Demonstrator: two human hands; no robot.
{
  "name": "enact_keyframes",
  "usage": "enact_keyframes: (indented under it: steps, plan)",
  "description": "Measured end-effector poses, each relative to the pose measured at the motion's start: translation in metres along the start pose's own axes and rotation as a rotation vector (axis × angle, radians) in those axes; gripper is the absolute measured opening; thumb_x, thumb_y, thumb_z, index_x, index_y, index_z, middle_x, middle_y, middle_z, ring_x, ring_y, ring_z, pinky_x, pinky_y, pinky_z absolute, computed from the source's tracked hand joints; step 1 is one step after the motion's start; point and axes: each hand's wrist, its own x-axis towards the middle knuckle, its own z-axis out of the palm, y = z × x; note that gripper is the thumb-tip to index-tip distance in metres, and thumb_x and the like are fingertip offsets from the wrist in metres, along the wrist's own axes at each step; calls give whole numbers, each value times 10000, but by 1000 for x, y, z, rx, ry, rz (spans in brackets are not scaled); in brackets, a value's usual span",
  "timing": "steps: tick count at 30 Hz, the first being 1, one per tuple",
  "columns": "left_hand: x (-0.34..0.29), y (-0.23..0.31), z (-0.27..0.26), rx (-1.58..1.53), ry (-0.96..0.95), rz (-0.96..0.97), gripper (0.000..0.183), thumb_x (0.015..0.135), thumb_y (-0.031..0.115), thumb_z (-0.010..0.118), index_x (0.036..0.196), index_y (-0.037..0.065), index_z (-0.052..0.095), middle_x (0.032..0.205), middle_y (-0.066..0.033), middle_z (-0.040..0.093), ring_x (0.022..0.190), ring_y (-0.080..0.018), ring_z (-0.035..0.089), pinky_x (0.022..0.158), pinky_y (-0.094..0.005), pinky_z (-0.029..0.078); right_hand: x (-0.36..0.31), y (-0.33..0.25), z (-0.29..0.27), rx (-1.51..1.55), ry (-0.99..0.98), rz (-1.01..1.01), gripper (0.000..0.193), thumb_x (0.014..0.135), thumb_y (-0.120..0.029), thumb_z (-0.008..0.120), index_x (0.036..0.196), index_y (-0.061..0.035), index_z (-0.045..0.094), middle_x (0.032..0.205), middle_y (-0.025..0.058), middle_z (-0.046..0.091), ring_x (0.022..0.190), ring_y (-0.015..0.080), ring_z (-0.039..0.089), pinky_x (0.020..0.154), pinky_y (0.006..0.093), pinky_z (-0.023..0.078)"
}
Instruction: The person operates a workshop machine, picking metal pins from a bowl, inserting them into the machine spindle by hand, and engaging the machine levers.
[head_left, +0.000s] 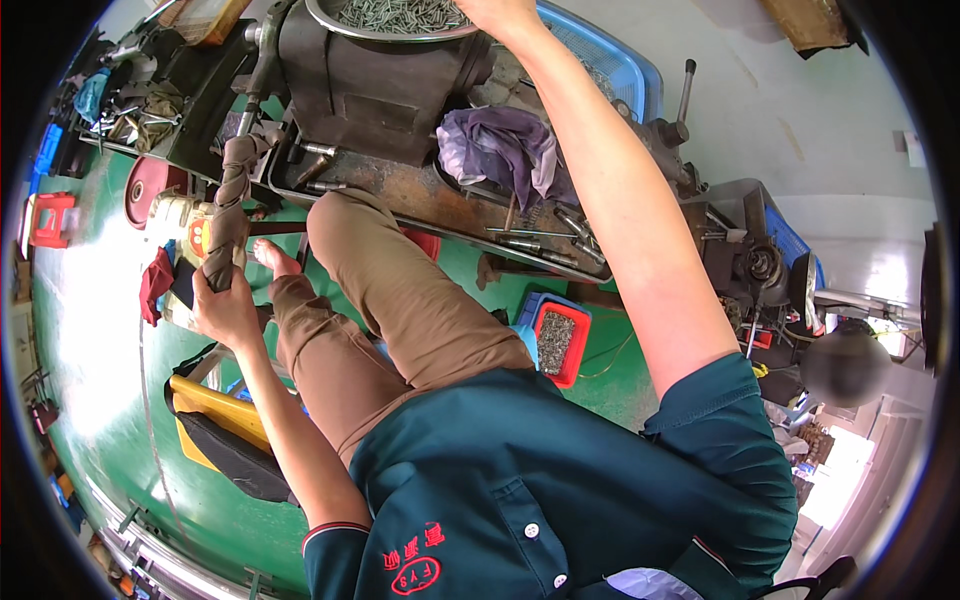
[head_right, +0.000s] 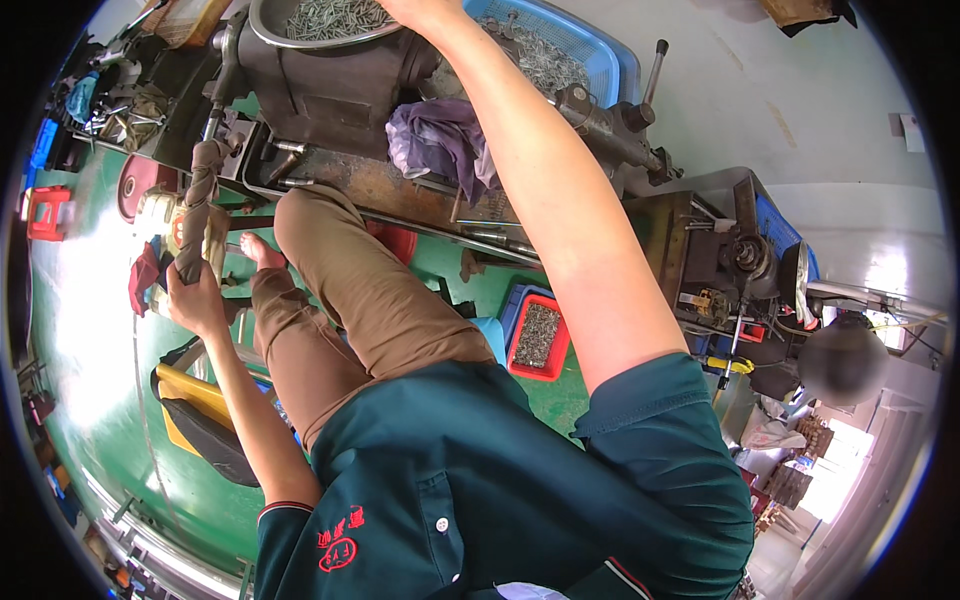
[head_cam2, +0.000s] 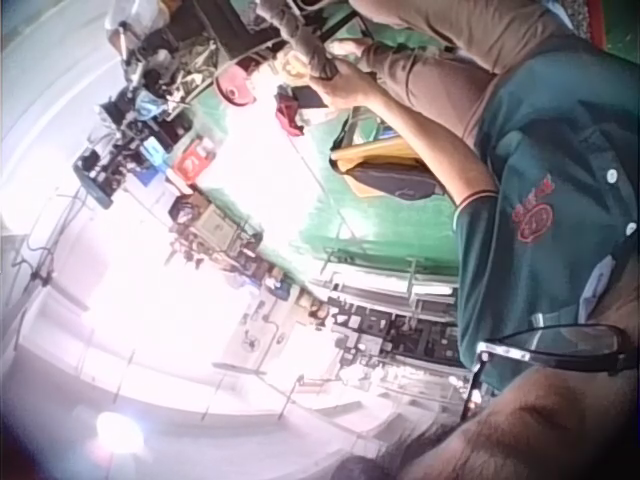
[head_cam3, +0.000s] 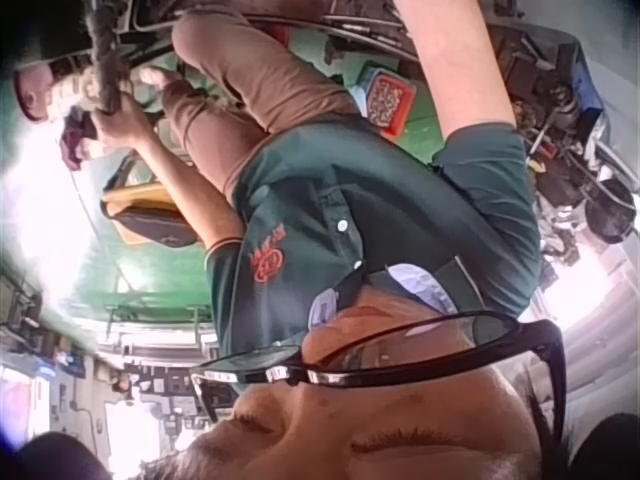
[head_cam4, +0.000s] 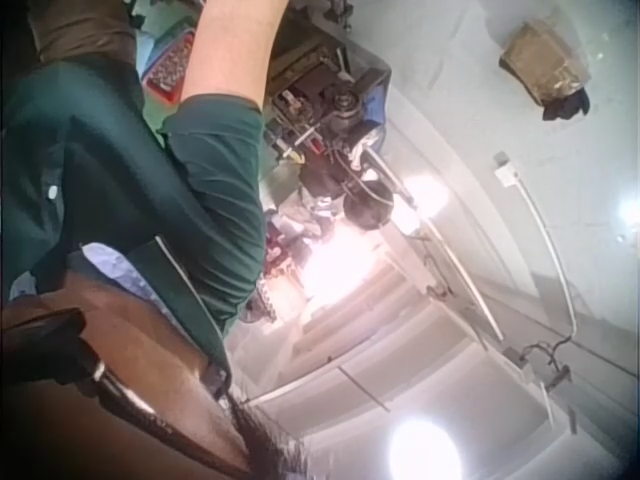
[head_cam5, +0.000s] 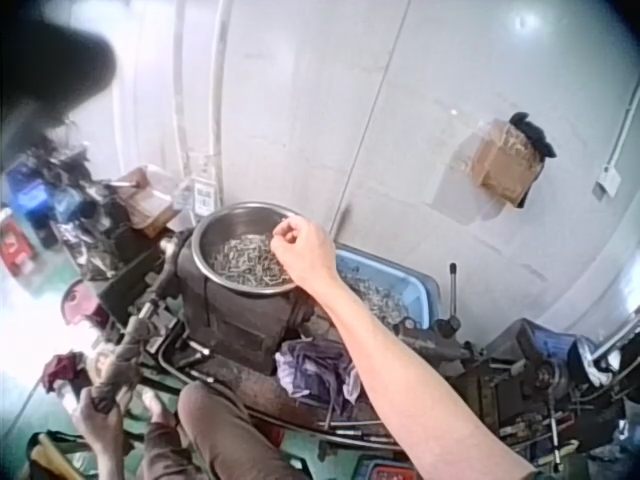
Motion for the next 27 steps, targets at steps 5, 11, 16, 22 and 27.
enact_keyframes:
  steps: [5, 11, 16, 22, 27]
  plan:
    - [0, 1, -1, 2, -21, -17, 260, 606, 233, 592, 801, 64, 559, 652, -139, 581, 591, -320, 562, 526, -383, 423, 1, 2, 2, -27, 8, -4, 150, 651, -174, 546, 711, -42, 584, 617, 94, 594, 584, 191, 577, 543, 294, 434]
    - [0, -1, 0, 20, 3, 10, 265, 603, 238, 597, 801, 66, 560, 649, -137, 582, 588, -324, 561, 527, -384, 423, 1, 1, 1, -6, -8, 19, 147, 660, -171, 544, 715, -41, 586, 611, 88, 594, 570, 184, 571, 538, 289, 432]
    - [0, 1, 0, 37, -9, 3, 261, 602, 232, 598, 800, 66, 562, 645, -138, 582, 588, -325, 560, 529, -386, 423, 0, 0, 0, 35, 10, 27, 151, 665, -166, 542, 720, -32, 585, 605, 83, 592, 560, 171, 566, 533, 282, 430]
    - [1, 0, 0, 24, -11, 6, 254, 602, 226, 597, 798, 68, 565, 641, -144, 580, 587, -327, 562, 532, -388, 425, -1, -4, -2, 47, -5, 37, 150, 666, -163, 539, 721, -30, 582, 602, 80, 589, 565, 170, 565, 535, 279, 428]
    - [0, 0, -1, 14, -25, -6, 262, 604, 227, 595, 805, 62, 566, 635, -150, 578, 586, -327, 563, 532, -386, 427, -1, -1, -1, 36, 31, 6, 149, 664, -163, 542, 723, -33, 582, 610, 77, 591, 573, 167, 567, 543, 277, 431]
